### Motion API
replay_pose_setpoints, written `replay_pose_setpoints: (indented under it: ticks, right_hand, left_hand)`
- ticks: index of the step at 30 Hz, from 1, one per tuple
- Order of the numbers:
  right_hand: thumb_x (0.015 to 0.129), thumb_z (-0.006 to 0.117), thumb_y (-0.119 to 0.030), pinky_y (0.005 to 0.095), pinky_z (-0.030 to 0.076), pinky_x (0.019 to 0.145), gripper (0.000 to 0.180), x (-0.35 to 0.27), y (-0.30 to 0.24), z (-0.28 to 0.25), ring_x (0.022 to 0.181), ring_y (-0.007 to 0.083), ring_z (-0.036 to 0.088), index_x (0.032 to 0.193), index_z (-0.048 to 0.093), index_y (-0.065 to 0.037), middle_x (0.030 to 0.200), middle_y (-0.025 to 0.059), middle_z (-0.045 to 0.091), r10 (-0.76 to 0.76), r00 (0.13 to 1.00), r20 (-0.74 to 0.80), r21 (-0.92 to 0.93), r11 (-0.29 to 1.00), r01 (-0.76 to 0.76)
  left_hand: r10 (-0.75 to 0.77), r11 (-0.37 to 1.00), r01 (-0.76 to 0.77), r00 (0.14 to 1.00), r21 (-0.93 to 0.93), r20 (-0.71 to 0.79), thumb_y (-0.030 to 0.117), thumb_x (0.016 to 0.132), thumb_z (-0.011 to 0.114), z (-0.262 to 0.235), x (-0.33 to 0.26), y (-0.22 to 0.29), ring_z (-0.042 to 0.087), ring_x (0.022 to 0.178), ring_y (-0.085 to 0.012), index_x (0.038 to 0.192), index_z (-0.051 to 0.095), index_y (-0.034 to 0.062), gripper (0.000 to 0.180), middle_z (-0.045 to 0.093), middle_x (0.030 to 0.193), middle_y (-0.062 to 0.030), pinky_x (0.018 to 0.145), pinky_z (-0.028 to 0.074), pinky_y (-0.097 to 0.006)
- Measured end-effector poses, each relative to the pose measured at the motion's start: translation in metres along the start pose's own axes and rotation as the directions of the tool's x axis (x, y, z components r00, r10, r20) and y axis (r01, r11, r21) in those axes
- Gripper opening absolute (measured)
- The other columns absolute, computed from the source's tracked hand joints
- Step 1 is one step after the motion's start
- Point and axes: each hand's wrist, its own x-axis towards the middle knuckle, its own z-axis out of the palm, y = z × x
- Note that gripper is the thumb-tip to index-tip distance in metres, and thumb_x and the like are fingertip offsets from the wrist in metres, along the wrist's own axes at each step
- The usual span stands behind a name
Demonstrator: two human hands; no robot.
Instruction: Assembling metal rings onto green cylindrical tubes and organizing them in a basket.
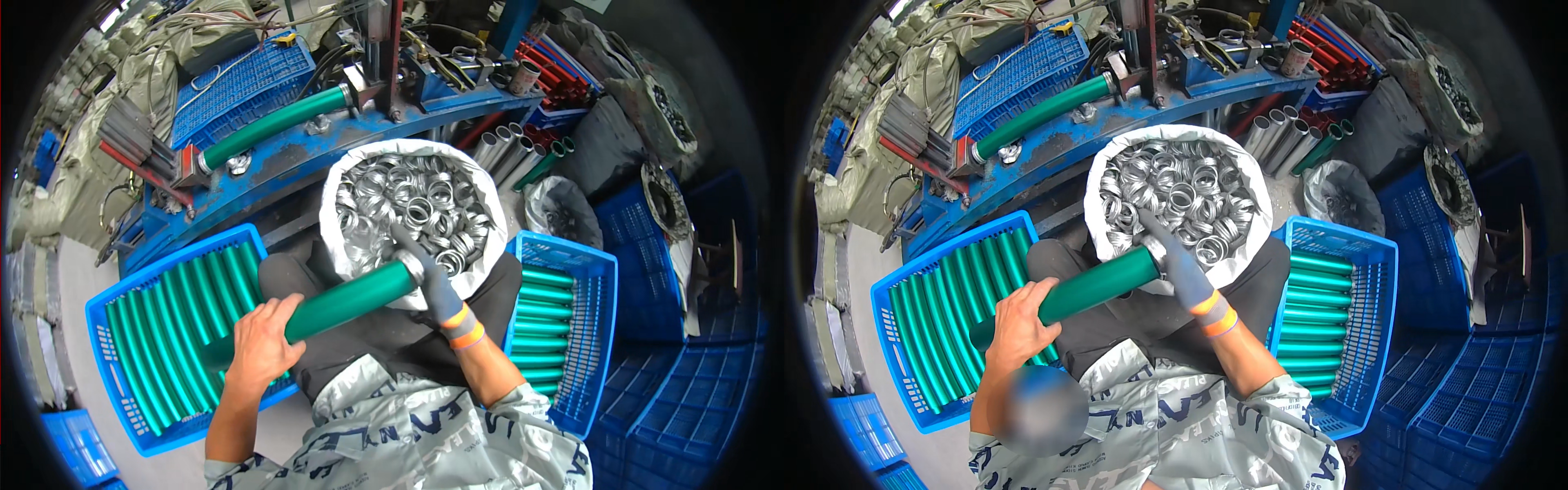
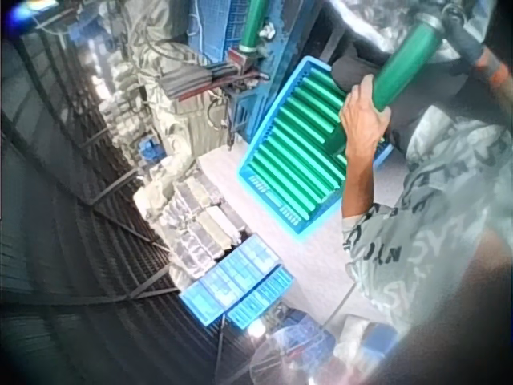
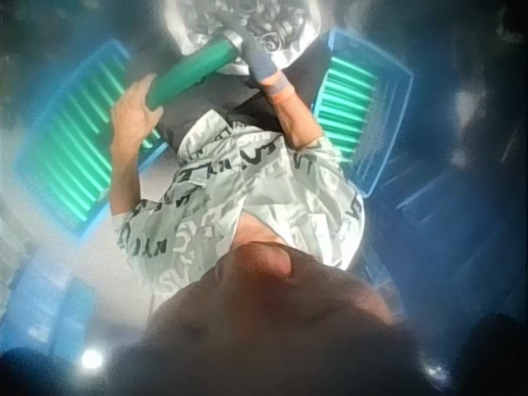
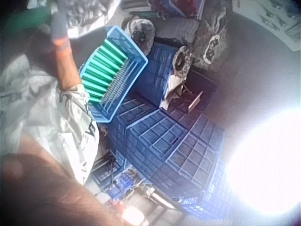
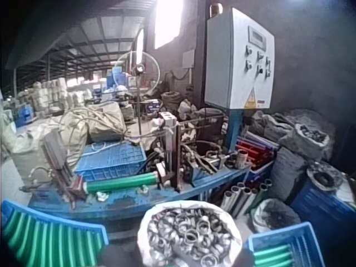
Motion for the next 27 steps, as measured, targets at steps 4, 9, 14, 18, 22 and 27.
replay_pose_setpoints:
  ticks: [4, 9, 14, 18, 22, 27]
  right_hand:
    - [0.109, 0.078, -0.04, 0.0377, 0.04, 0.128, 0.103, -0.016, -0.023, 0.015, 0.143, 0.023, 0.058, 0.186, 0.023, 0.0, 0.158, 0.0123, 0.061, 0.043, 0.996, 0.076, -0.154, 0.988, -0.031]
    - [0.106, 0.08, -0.028, 0.0444, 0.035, 0.135, 0.1, -0.014, -0.015, 0.01, 0.163, 0.0376, 0.048, 0.185, 0.025, 0.0, 0.176, 0.0254, 0.05, -0.01, 1.0, 0.017, -0.415, 0.91, 0.016]
    - [0.104, 0.082, -0.027, 0.0441, 0.039, 0.132, 0.101, -0.002, -0.007, -0.001, 0.157, 0.0392, 0.055, 0.184, 0.027, 0.001, 0.169, 0.0266, 0.055, -0.096, 0.993, 0.063, -0.582, 0.805, 0.115]
    - [0.103, 0.082, -0.025, 0.0472, 0.049, 0.127, 0.08, 0.022, -0.015, -0.011, 0.146, 0.0392, 0.065, 0.172, 0.051, 0.001, 0.159, 0.0264, 0.063, -0.22, 0.975, 0.041, -0.606, 0.77, 0.199]
    - [0.099, 0.083, -0.028, 0.0523, 0.047, 0.127, 0.051, 0.028, 0.023, -0.066, 0.142, 0.0405, 0.067, 0.148, 0.077, -0.016, 0.154, 0.018, 0.072, -0.038, 0.944, 0.329, -0.923, 0.199, 0.33]
    - [0.091, 0.086, -0.026, 0.0545, 0.05, 0.121, 0.041, 0.035, 0.058, -0.089, 0.127, 0.0357, 0.073, 0.131, 0.081, -0.016, 0.145, 0.0142, 0.076, -0.04, 0.915, 0.401, -0.913, -0.094, 0.397]
  left_hand:
    - [-0.028, 1.0, 0.028, 0.999, -0.007, 0.02, 0.009, 0.068, 0.084, 0.003, 0.0, 0.001, 0.075, 0.105, -0.0426, 0.137, 0.072, 0.0089, 0.07, 0.076, 0.111, -0.0158, 0.09, 0.062, -0.053]
    - [-0.049, 0.998, 0.051, 0.998, -0.04, 0.043, 0.01, 0.069, 0.083, 0.011, 0.004, -0.001, 0.075, 0.105, -0.0426, 0.137, 0.073, 0.0093, 0.069, 0.076, 0.111, -0.016, 0.09, 0.061, -0.053]
    - [-0.056, 0.998, 0.057, 0.998, -0.026, 0.021, 0.01, 0.067, 0.084, 0.02, 0.007, -0.004, 0.074, 0.105, -0.0446, 0.139, 0.072, 0.0087, 0.074, 0.076, 0.111, -0.0175, 0.09, 0.061, -0.055]
    - [-0.174, 0.963, 0.16, 0.984, -0.216, -0.045, 0.016, 0.078, 0.092, 0.015, 0.004, 0.004, 0.077, 0.109, -0.0391, 0.143, 0.071, 0.0091, 0.068, 0.079, 0.118, -0.0177, 0.094, 0.062, -0.048]
    - [-0.336, 0.533, 0.096, 0.936, -0.841, -0.106, 0.03, 0.089, 0.095, 0.021, -0.002, -0.016, 0.074, 0.113, -0.0259, 0.142, 0.068, -0.0033, 0.069, 0.078, 0.124, -0.0128, 0.103, 0.058, -0.041]
    - [-0.489, 0.18, -0.183, 0.836, -0.967, -0.249, 0.033, 0.093, 0.089, 0.039, 0.0, -0.013, 0.074, 0.126, -0.0364, 0.155, 0.057, -0.0047, 0.079, 0.076, 0.133, -0.0226, 0.116, 0.057, -0.052]
